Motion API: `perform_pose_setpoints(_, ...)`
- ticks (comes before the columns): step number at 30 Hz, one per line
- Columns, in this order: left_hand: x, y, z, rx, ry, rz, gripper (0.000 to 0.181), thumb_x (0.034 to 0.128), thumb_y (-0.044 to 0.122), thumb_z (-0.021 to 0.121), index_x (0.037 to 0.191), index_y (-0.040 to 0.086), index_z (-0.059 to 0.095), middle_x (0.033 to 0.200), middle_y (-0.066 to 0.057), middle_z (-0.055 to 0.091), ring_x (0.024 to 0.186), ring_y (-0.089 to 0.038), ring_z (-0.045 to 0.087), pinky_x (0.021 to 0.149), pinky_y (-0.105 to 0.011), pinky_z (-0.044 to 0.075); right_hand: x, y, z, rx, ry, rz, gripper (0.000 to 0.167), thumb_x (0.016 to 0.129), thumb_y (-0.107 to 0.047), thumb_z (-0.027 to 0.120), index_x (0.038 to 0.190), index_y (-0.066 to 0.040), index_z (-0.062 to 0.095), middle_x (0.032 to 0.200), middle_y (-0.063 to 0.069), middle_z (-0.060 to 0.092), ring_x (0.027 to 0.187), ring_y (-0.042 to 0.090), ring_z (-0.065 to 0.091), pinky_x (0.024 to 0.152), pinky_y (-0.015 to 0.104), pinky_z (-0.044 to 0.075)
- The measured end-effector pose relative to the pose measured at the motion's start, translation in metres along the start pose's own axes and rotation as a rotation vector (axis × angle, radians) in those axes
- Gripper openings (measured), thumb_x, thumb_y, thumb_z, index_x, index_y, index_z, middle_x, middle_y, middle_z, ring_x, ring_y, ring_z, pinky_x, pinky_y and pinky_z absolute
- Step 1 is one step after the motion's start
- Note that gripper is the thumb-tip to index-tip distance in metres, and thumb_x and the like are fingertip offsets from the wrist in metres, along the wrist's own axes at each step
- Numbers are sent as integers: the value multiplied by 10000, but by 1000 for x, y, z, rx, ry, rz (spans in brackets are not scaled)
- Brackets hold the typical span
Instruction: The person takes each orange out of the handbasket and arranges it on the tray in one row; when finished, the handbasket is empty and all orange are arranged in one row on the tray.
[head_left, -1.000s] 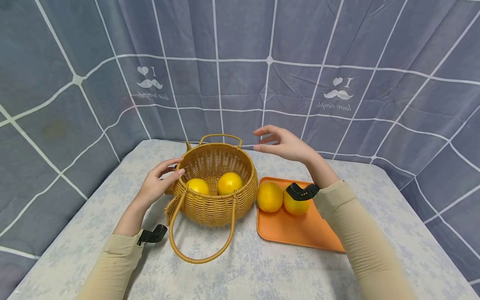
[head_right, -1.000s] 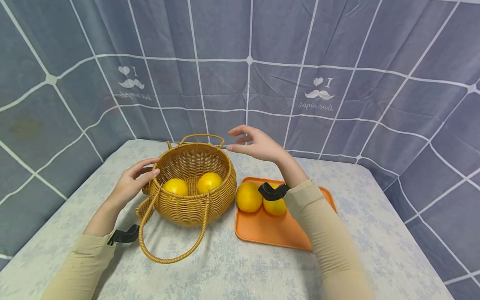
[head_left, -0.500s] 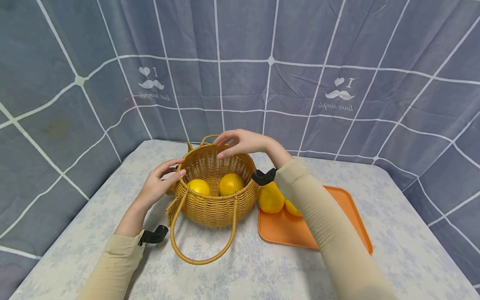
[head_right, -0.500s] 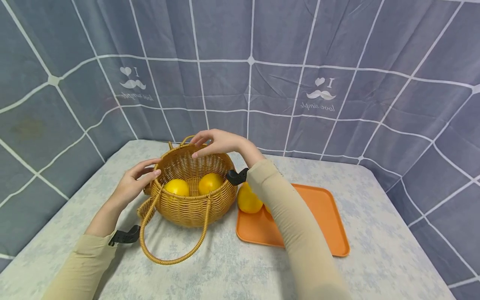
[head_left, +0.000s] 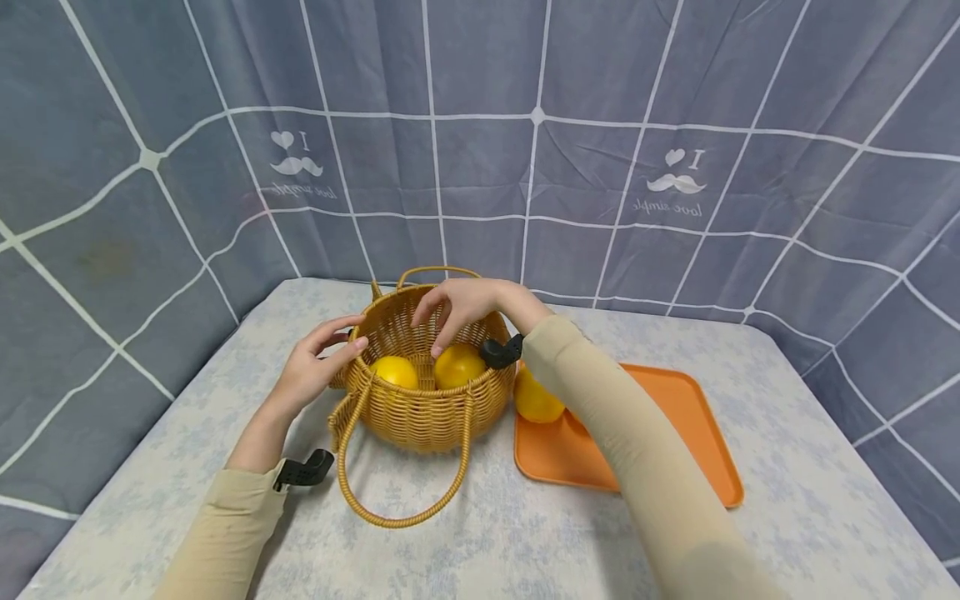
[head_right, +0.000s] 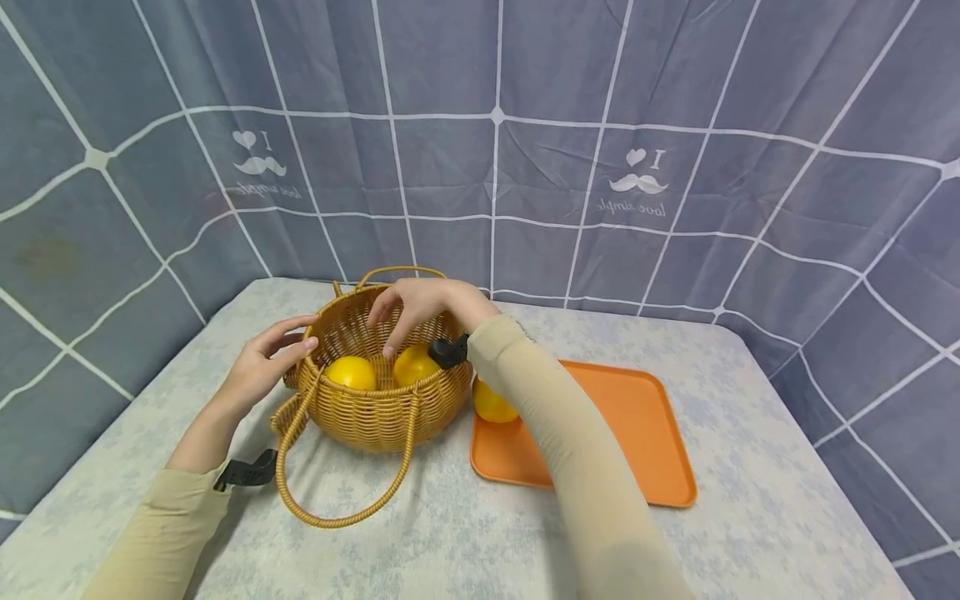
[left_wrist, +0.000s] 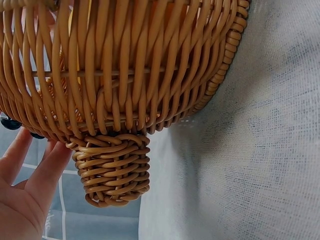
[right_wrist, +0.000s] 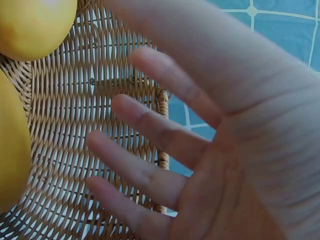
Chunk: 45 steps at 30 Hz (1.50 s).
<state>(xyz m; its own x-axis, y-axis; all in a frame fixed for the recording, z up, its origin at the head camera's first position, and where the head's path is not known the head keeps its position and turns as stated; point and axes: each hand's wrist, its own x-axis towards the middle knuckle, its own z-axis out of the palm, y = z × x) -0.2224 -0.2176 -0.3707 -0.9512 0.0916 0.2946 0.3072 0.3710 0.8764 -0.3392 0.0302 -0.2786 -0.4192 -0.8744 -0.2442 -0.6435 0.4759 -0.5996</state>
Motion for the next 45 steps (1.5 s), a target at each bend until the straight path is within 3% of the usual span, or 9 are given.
perform_pose_setpoints(7, -3, 0, -4, 7, 3, -5, 456, 942, 290, 585, 1355, 112, 507, 1409, -72, 407, 1199, -269, 432, 902, -445, 409, 7, -6, 2, -43, -47, 47, 518, 730, -261, 825, 1195, -129, 639, 1231, -15, 573, 1143, 282, 515, 869, 263, 450)
perform_pose_setpoints(13, -2, 0, -4, 6, 7, -9, 459, 941, 293, 586, 1358, 117, 507, 1406, -62, 408, 1184, -237, 440, 879, -361, 427, 15, -11, 4, -142, -50, 74, 555, 712, -331, 831, 1203, -155, 640, 1234, -25, 572, 1181, 187, 482, 935, 244, 395)
perform_pose_setpoints(21, 0, 0, -2, 2, 4, -15, 463, 940, 303, 586, 1359, 123, 507, 1407, -52, 407, 1168, -216, 441, 866, -356, 440, 21, -8, 9, -204, -81, 112, 596, 698, -360, 835, 1223, -166, 628, 1250, -51, 551, 1176, 117, 468, 970, 238, 368)
perform_pose_setpoints(27, 0, 0, -2, 2, 4, -17, 461, 939, 303, 588, 1357, 122, 509, 1404, -51, 410, 1165, -210, 439, 861, -333, 443, 20, -2, 11, -188, -119, 132, 575, 708, -283, 840, 1223, -140, 629, 1262, -9, 548, 1189, 142, 458, 971, 246, 370)
perform_pose_setpoints(37, 0, -1, -1, -16, -2, -15, 472, 935, 303, 594, 1358, 112, 505, 1417, -68, 393, 1203, -265, 428, 898, -465, 416, 16, 7, 13, -153, -140, 201, 590, 690, -176, 852, 1233, -182, 620, 1258, -30, 537, 1140, 203, 498, 900, 273, 423)
perform_pose_setpoints(45, 1, -2, -1, -6, -1, -10, 468, 940, 302, 587, 1360, 113, 503, 1415, -64, 397, 1189, -241, 430, 889, -439, 423, 17, 7, 13, -164, -153, 175, 560, 719, -67, 818, 1236, -111, 609, 1269, 12, 545, 1205, 181, 452, 929, 255, 410)
